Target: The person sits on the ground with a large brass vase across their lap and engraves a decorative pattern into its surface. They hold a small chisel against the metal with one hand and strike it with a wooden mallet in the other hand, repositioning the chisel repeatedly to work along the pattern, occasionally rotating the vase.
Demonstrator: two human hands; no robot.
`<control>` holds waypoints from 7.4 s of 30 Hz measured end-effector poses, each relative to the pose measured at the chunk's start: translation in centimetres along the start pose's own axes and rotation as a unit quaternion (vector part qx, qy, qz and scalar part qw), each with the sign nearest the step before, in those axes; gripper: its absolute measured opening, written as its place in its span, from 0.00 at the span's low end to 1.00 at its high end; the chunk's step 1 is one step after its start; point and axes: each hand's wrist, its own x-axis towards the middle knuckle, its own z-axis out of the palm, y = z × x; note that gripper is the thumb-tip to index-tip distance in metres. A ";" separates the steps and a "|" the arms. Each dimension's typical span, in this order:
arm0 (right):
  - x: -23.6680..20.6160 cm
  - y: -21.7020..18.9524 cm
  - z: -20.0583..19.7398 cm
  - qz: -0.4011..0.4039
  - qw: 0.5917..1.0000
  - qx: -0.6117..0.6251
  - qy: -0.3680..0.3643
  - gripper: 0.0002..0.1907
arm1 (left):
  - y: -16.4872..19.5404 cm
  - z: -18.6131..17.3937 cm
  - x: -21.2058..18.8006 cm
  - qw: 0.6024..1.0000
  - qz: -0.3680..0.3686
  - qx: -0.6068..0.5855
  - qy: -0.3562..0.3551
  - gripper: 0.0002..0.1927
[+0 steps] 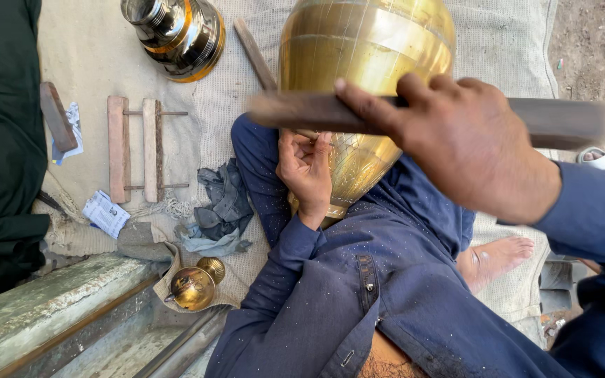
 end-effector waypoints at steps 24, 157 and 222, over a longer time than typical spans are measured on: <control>-10.0 -3.7 6.9 0.260 0.862 0.395 0.184 0.35 | 2.3 -1.7 9.6 0.870 0.107 0.057 -0.479 0.25; -4.1 0.6 -1.2 -0.007 1.000 -0.011 0.020 0.33 | 0.8 -1.2 -1.0 0.995 0.009 0.005 -0.094 0.18; -3.0 0.5 0.2 0.027 0.998 0.015 0.046 0.33 | -0.1 -0.3 -0.3 0.999 0.020 -0.004 -0.047 0.18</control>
